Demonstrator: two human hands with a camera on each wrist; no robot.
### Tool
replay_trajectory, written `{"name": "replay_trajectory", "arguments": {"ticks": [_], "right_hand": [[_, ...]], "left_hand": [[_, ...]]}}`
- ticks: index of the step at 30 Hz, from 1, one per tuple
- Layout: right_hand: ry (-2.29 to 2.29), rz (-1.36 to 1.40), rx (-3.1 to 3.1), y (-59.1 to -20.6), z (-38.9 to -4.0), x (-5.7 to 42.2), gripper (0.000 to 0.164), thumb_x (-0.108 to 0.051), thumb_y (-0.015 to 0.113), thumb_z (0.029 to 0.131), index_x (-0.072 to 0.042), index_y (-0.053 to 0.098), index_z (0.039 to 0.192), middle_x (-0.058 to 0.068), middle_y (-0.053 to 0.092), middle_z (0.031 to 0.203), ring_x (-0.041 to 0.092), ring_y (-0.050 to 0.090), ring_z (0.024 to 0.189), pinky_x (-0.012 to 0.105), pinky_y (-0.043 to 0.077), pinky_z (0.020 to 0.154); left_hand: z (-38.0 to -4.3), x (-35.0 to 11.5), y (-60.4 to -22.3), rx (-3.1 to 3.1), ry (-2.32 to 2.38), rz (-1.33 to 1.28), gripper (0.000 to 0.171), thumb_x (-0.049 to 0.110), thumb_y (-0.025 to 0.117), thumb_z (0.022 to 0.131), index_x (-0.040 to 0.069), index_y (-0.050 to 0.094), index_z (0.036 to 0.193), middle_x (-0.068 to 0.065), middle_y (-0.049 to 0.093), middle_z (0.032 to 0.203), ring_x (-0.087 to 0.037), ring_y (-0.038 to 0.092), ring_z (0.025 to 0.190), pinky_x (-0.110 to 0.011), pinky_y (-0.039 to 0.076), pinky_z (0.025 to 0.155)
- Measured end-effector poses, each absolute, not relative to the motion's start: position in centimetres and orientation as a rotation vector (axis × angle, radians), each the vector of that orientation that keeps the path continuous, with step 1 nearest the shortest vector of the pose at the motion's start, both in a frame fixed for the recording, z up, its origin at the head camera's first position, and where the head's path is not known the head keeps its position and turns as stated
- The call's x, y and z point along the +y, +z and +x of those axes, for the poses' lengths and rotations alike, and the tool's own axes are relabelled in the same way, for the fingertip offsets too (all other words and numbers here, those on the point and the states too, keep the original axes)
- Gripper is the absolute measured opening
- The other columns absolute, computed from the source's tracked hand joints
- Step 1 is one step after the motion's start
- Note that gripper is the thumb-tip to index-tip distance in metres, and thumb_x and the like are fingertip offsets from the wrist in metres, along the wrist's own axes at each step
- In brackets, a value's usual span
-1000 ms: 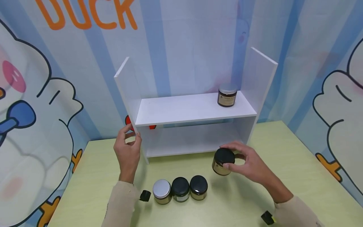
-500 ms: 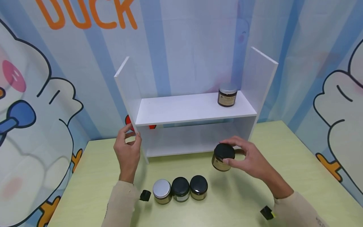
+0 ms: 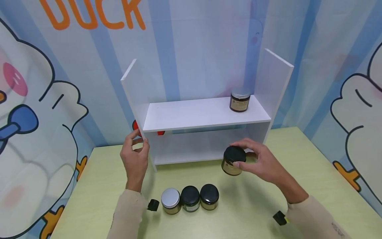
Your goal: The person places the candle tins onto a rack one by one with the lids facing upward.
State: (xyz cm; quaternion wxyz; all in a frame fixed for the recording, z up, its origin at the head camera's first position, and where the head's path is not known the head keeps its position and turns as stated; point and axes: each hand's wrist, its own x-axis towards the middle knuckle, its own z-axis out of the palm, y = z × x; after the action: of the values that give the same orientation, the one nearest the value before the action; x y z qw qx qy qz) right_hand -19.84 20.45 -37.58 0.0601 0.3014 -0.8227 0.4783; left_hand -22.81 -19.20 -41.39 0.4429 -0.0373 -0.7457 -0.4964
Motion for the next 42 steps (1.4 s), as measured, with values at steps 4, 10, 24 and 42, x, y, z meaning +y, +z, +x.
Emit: {"name": "replay_trajectory", "arguments": {"ticks": [4,10,24,42], "right_hand": [[1.409,0.917,-2.503,-37.2,-20.0,20.4,0.046,-0.013,0.077,0.090,-0.018,0.065,0.133,0.001,0.061,0.127,0.015,0.062,0.108,0.031,0.057,0.090],[1.363,0.926,-2.513,-36.4,-20.3,20.3,0.045,-0.014,0.076,0.091,-0.018,0.064,0.135,0.002,0.061,0.127,0.016,0.060,0.108,0.030,0.056,0.091],[1.365,0.934,-2.507,-34.8,-21.0,20.4,0.046,-0.014,0.076,0.092,-0.018,0.063,0.136,0.001,0.062,0.128,0.014,0.060,0.110,0.025,0.054,0.092],[1.354,0.896,-2.545,-32.4,-22.1,20.5,0.049,-0.017,0.075,0.093,-0.021,0.061,0.140,0.001,0.059,0.132,0.024,0.060,0.114,0.019,0.052,0.094]], "left_hand": [[-22.8,-19.2,-41.3,-1.856,-1.226,-0.086,0.039,0.008,0.072,0.093,0.009,0.066,0.132,-0.007,0.068,0.122,-0.021,0.069,0.096,-0.009,0.052,0.072],[-22.9,-19.2,-41.3,-1.867,-1.213,-0.073,0.041,0.007,0.073,0.092,0.008,0.065,0.132,-0.008,0.067,0.124,-0.022,0.069,0.097,-0.010,0.053,0.073],[-22.8,-19.1,-41.4,-1.866,-1.213,-0.072,0.040,0.007,0.072,0.093,0.008,0.065,0.132,-0.008,0.068,0.124,-0.022,0.069,0.096,-0.010,0.053,0.072],[-22.9,-19.2,-41.5,-1.876,-1.201,-0.056,0.041,0.006,0.073,0.092,0.008,0.065,0.132,-0.008,0.068,0.123,-0.022,0.069,0.097,-0.013,0.054,0.072]]}}
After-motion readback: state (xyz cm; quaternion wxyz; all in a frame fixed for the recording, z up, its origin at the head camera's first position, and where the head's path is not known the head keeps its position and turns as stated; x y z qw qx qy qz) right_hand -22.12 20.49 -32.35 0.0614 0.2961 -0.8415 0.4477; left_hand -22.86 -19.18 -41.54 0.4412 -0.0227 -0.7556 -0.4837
